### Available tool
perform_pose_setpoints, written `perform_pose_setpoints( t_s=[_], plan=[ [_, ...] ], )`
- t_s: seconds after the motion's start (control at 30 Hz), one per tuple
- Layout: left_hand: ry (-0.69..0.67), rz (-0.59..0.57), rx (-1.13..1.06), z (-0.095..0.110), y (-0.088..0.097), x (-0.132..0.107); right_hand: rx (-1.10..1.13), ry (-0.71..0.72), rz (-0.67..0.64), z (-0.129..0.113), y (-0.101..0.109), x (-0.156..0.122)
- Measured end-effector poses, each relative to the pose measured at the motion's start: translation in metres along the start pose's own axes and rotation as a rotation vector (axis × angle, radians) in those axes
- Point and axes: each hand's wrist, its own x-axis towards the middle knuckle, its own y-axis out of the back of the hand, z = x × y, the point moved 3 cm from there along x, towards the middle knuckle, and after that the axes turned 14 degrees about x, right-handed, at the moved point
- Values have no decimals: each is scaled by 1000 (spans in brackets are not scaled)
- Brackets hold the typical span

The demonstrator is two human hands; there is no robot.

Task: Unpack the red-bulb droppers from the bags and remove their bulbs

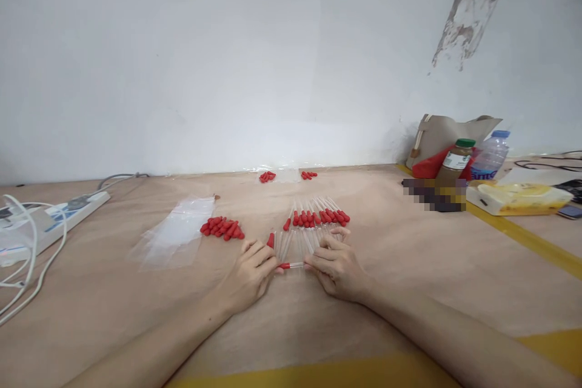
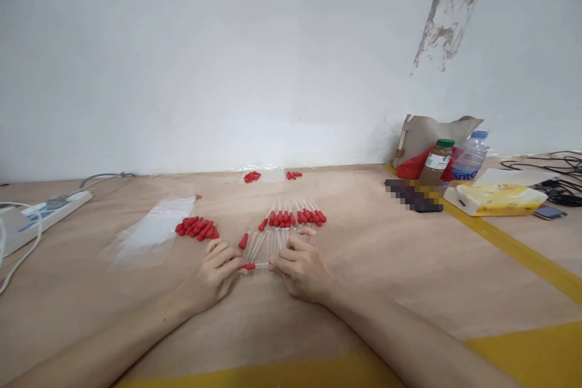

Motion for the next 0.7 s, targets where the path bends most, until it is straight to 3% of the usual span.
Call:
perform_pose_setpoints(
  t_s=[0.33,0.4,0.57,0.7],
  plan=[
    [-29,-10,12,-4,-1,-8,18,-43,-28,1,7,-2],
    [44,11,-6,-12,0,-14,27,-88,25,10,15,-3],
    [328,83,-84,-34,5,-21,-15,-360,207,41,31,-6],
    [455,122,-42,-44,7,-16,-64,-394,184,46,27,-8]
  ],
)
